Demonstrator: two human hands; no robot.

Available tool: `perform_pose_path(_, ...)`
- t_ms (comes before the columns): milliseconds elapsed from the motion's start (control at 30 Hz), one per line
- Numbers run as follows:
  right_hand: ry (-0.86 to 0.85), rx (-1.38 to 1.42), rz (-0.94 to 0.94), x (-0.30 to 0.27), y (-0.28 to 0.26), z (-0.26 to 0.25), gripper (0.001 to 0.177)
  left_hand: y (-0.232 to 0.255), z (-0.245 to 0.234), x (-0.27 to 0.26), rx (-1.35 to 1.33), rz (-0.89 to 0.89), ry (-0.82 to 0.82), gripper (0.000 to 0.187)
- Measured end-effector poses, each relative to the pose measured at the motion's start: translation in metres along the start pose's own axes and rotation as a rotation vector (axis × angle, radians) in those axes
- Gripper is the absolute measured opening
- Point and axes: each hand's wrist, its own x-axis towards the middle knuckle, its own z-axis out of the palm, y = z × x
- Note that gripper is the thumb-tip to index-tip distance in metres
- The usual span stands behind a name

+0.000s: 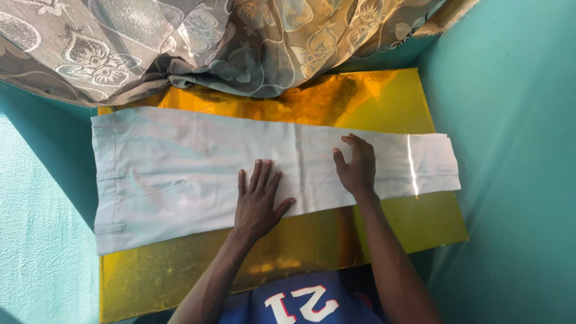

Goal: The person picks up a white garment, a pair of pink pants, and a pair of dark pants from a pile, folds each one individually on a table, and places them into an open suitcase.

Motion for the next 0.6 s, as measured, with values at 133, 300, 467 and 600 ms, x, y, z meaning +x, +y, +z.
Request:
perform_pose_path(133, 0.048, 0.03, 0.039, 0.0, 0.023, -0.01, 0.038, 0.028, -0.003, 0.016, -0.239, -0.326, -0.13, 0.049)
perform_pose_path(300, -0.077, 0.17, 0.109, 0.019, 0.042, -0.02, 0.034, 0.044, 0.001, 0.039, -0.311, -0.63, -0.586, 0.054)
perform_pose_path(467, -0.243, 0.267, -0.193, 0.051, 0.011, 0.01, 0.04, 0.072, 0.014, 0.008, -0.207, -0.674, -0.33, 0.055)
perform_pose_path(600, -0.257, 0.113, -0.428, 0.076, -0.033, 0.034, 0.045, 0.094, 0.034, -0.01, -0.062, -0.642, -0.046, 0.046)
